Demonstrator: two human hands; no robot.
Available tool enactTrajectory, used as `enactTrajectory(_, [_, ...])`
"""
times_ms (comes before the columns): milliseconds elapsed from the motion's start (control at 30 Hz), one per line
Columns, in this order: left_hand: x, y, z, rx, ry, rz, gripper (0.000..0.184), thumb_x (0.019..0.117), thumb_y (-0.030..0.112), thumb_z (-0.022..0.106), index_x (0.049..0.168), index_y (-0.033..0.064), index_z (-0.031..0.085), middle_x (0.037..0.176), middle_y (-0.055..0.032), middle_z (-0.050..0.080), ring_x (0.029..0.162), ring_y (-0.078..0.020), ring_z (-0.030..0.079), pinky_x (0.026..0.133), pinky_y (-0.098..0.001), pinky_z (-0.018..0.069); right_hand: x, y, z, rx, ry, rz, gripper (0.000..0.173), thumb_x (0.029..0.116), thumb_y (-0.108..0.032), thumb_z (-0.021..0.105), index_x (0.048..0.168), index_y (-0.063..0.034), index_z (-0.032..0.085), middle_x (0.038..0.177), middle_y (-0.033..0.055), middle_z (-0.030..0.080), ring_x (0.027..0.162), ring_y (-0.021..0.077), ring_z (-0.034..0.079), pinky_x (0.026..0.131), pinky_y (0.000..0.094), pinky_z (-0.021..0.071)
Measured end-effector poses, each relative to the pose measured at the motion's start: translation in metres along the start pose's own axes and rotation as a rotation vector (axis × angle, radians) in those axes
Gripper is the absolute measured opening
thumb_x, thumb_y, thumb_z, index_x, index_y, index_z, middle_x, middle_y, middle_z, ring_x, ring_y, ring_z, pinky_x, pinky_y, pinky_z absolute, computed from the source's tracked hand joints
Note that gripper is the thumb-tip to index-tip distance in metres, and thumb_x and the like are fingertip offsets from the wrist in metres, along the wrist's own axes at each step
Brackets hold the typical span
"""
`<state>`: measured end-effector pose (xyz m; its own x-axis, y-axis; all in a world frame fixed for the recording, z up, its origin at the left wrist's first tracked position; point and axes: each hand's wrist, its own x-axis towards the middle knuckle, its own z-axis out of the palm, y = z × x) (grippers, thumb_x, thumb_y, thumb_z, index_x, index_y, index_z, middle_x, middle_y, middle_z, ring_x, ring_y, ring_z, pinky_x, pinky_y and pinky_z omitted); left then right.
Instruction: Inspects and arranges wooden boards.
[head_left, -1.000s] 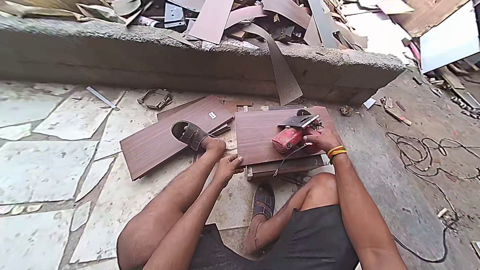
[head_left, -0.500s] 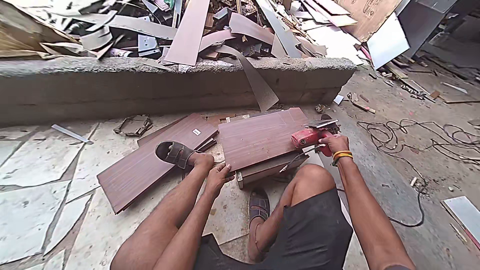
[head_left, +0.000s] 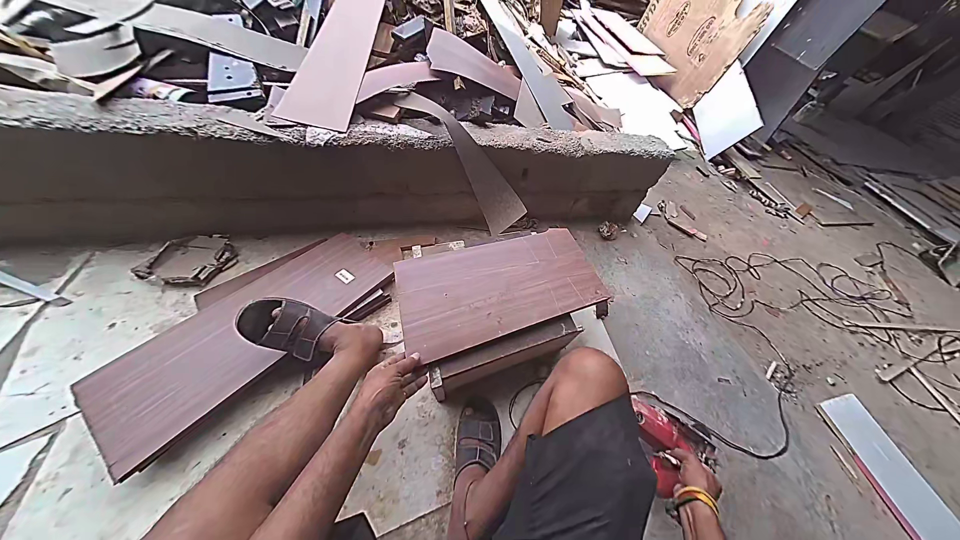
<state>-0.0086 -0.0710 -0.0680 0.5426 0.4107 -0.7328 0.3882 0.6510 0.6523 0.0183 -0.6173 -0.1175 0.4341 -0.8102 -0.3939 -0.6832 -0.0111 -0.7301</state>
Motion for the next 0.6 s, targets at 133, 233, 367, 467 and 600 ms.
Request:
enactTrajectory(133, [0.007,-0.002,0.001,0.027,0.024,-0.016,0.038,0.1003,0.015,0.066,0.134,0.0016,0.054,0.114,-0.0185,0.066,0.092,-0.0256,0.071,0.076,-0.0395,0.0612,0.006,0.035,0.001,-0.008,-0.011,0.002,0.031,0.0688,0.006,0.08,0.096,0.008,0.067,0.1,0.027,0.066,0.088,0.0379,0.063,0.076,0.0572,0.051])
enactTrajectory(233, [0.01,0.004,0.004,0.074,0.028,-0.01,0.042,0.0986,0.017,0.069,0.135,0.0021,0.053,0.116,-0.019,0.065,0.093,-0.0258,0.071,0.076,-0.0393,0.0612,0.016,0.053,0.007,0.021,-0.033,-0.021,0.033,0.0691,0.005,0.081,0.099,0.0068,0.069,0.1,0.027,0.067,0.089,0.0385,0.064,0.078,0.0583,0.0518])
enactTrajectory(367, [0.016,0.005,0.01,0.083,0.026,0.007,0.044,0.0972,0.015,0.07,0.135,0.0021,0.053,0.114,-0.0195,0.067,0.093,-0.0262,0.071,0.077,-0.04,0.0615,0.021,0.052,0.004,0.002,-0.093,-0.008,0.036,0.0768,-0.004,0.083,0.107,0.0075,0.069,0.106,0.028,0.068,0.096,0.0393,0.064,0.085,0.059,0.0511])
enactTrajectory(467, [0.018,0.004,0.013,0.097,0.049,0.088,0.041,0.0947,0.008,0.072,0.131,-0.0028,0.056,0.114,-0.0213,0.068,0.094,-0.0277,0.072,0.079,-0.0417,0.0624,0.026,0.05,0.0,-0.181,-0.181,-0.006,0.04,0.0814,-0.012,0.085,0.112,0.0091,0.067,0.111,0.0297,0.067,0.102,0.0405,0.064,0.091,0.0589,0.0504])
enactTrajectory(600, [0.021,-0.002,0.01,0.171,0.006,0.176,0.035,0.0938,0.007,0.074,0.123,-0.0054,0.06,0.105,-0.0197,0.071,0.087,-0.0255,0.074,0.075,-0.0398,0.0635,0.035,0.049,-0.006,-0.554,-0.259,-0.064,0.059,0.0946,-0.034,0.075,0.129,0.0107,0.06,0.133,0.0339,0.06,0.129,0.0449,0.056,0.109,0.0592,0.0431])
